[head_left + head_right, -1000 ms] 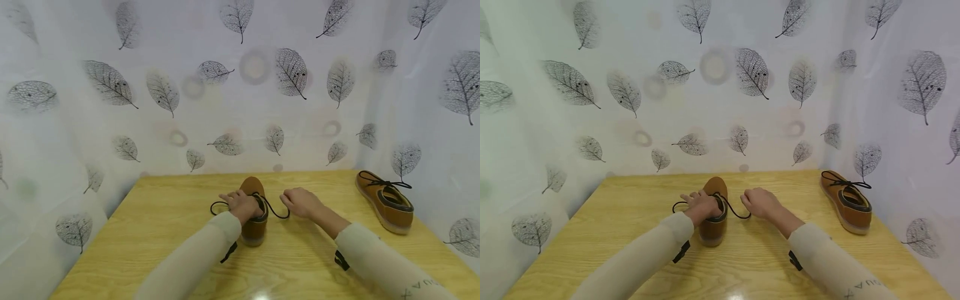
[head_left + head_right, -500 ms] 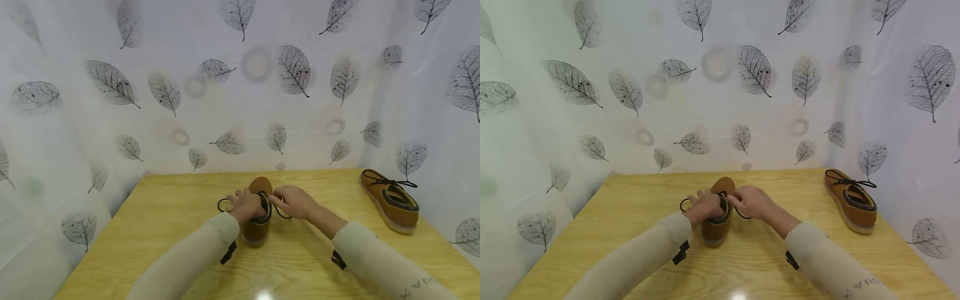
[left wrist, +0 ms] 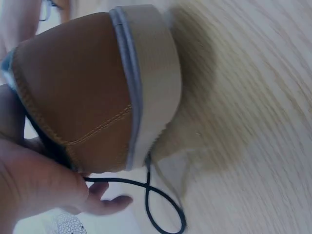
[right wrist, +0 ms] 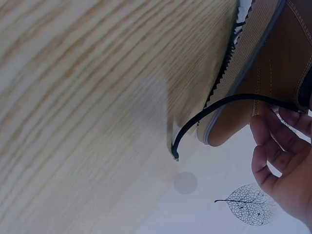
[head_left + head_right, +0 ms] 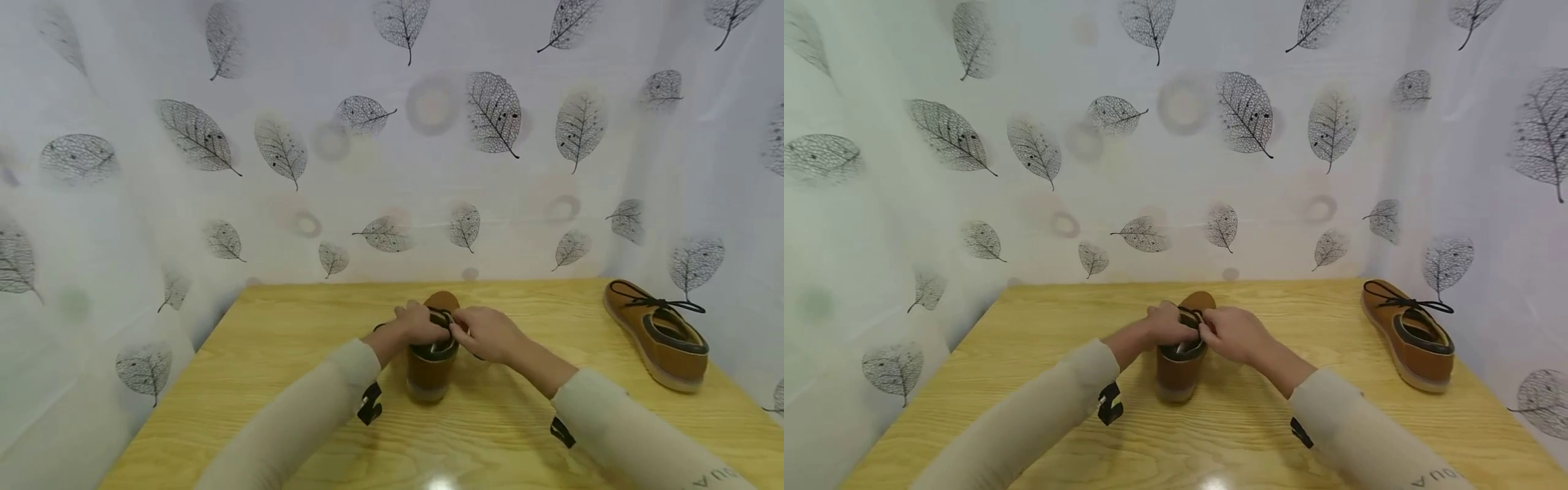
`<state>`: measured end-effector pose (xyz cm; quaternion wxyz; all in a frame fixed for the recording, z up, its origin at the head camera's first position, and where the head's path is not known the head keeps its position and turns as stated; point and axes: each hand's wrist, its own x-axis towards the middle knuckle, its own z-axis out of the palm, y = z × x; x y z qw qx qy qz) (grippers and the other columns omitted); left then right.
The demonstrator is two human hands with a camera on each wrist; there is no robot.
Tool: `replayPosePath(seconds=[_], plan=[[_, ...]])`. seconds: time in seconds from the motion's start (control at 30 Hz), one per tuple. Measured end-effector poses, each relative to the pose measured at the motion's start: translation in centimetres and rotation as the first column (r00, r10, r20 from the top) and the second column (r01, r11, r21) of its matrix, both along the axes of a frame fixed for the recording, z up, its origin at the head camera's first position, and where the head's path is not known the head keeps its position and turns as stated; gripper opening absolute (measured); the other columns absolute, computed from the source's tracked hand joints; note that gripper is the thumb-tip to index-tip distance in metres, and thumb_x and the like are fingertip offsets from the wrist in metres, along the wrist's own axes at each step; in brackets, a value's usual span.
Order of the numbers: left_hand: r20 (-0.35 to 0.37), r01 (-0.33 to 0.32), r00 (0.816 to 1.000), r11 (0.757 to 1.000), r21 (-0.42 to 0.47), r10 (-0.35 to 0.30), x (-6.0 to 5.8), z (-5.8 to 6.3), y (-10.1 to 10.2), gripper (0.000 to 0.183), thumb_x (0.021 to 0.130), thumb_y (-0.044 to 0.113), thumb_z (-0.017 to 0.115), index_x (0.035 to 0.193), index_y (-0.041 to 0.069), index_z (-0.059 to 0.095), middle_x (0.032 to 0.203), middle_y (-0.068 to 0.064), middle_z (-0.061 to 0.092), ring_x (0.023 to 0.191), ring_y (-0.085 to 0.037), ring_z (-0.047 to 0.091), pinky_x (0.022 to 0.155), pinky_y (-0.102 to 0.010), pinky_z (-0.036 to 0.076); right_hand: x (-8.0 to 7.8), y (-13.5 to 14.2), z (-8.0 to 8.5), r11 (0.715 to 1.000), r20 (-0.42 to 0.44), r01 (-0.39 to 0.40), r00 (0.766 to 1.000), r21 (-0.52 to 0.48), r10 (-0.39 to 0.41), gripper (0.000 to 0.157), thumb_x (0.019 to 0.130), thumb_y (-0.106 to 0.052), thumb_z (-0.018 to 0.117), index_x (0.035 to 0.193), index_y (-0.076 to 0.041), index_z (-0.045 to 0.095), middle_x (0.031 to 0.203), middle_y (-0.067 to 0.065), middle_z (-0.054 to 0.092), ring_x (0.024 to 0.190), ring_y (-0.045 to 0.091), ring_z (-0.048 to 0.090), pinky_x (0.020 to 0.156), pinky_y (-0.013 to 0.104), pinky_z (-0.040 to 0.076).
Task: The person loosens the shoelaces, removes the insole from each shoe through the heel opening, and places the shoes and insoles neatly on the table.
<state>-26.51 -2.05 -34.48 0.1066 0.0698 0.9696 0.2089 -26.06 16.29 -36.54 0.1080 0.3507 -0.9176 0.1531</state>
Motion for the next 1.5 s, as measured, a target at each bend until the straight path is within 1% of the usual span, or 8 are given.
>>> replayPosePath(seconds=[0.3,0.43,0.53,0.63,0.83,1.17,1.4,1.5], plan=[[0.024,0.043,0.998,0.946,0.322,-0.054,-0.1,1.9,-1.2,0.035,0.087,0.030,0.061,0.058,0.013,0.050,0.048,0.007,0.027,0.052,-0.015,0.033,0.072,-0.035,0.036,0.1,-0.6,0.6,0.999,-0.034,0.043,0.999,0.020,-0.043,0.028,0.098,-0.021,0.052,0.071,-0.021,0.047,0.059,-0.009,0.040,0.051,0.007,0.035,0.052,0.025,0.032],[0.028,0.012,0.999,0.902,0.432,-0.026,0.4,4.0,-1.5,0.025,0.086,0.024,0.062,0.092,-0.001,0.065,0.055,0.004,0.045,0.042,-0.007,0.027,0.063,-0.028,0.041,0.1,-0.6,0.7,0.995,-0.067,0.098,0.993,0.027,-0.096,0.030,0.097,-0.020,0.052,0.068,-0.020,0.046,0.058,-0.008,0.041,0.051,0.008,0.037,0.051,0.027,0.032],[0.017,0.027,0.999,0.874,0.484,-0.040,0.6,6.4,-2.1,0.023,0.088,0.020,0.061,0.078,0.000,0.064,0.100,-0.005,0.070,0.046,-0.009,0.029,0.063,-0.027,0.040,-0.1,-0.5,0.8,0.989,-0.101,0.137,0.986,0.046,-0.132,0.030,0.095,-0.020,0.054,0.066,-0.019,0.046,0.058,-0.006,0.043,0.051,0.010,0.039,0.050,0.029,0.034],[-0.036,0.080,0.997,0.897,0.435,-0.071,0.7,8.8,-3.2,0.041,0.088,0.020,0.060,0.051,0.010,0.045,0.146,-0.007,0.053,0.070,-0.014,0.055,0.074,-0.030,0.046,-0.3,-0.4,0.6,0.983,-0.137,0.167,0.978,0.071,-0.156,0.030,0.093,-0.021,0.056,0.064,-0.018,0.047,0.058,-0.005,0.045,0.051,0.012,0.041,0.049,0.031,0.037],[-0.113,0.173,0.984,0.919,0.355,-0.141,0.7,11.6,-5.9,0.041,0.085,0.020,0.061,0.047,0.013,0.046,0.146,-0.016,0.052,0.139,-0.033,0.045,0.095,-0.041,0.047,-0.5,0.2,-0.4,0.980,-0.187,0.183,0.968,0.078,-0.166,0.030,0.093,-0.021,0.057,0.065,-0.018,0.046,0.059,-0.005,0.044,0.050,0.012,0.039,0.049,0.031,0.037],[-0.263,0.163,0.957,0.977,0.137,-0.123,1.3,13.8,-11.4,0.043,0.082,0.022,0.061,0.048,0.015,0.036,0.132,-0.014,0.062,0.130,-0.026,0.051,0.100,-0.047,0.047,-0.3,0.4,0.0,0.981,-0.188,0.176,0.969,0.079,-0.158,0.034,0.092,-0.016,0.053,0.060,-0.019,0.041,0.053,-0.005,0.038,0.046,0.011,0.034,0.048,0.028,0.031],[-0.256,0.049,0.966,0.998,0.031,-0.039,1.1,11.6,-14.1,0.044,0.085,0.033,0.061,0.051,0.015,0.039,0.138,-0.012,0.058,0.130,-0.034,0.048,0.092,-0.057,0.044,-0.3,0.9,-0.1,0.981,-0.180,0.179,0.970,0.081,-0.162,0.034,0.093,-0.016,0.053,0.060,-0.019,0.042,0.054,-0.005,0.039,0.047,0.010,0.034,0.049,0.028,0.033],[-0.271,0.005,0.963,1.000,0.024,0.002,0.7,10.4,-15.2,0.046,0.085,0.036,0.063,0.053,0.016,0.038,0.117,-0.012,0.060,0.088,-0.026,0.054,0.072,-0.044,0.041,-0.3,1.0,-0.2,0.981,-0.186,0.176,0.970,0.080,-0.159,0.033,0.092,-0.017,0.053,0.061,-0.019,0.042,0.054,-0.005,0.039,0.048,0.010,0.035,0.049,0.028,0.034]])
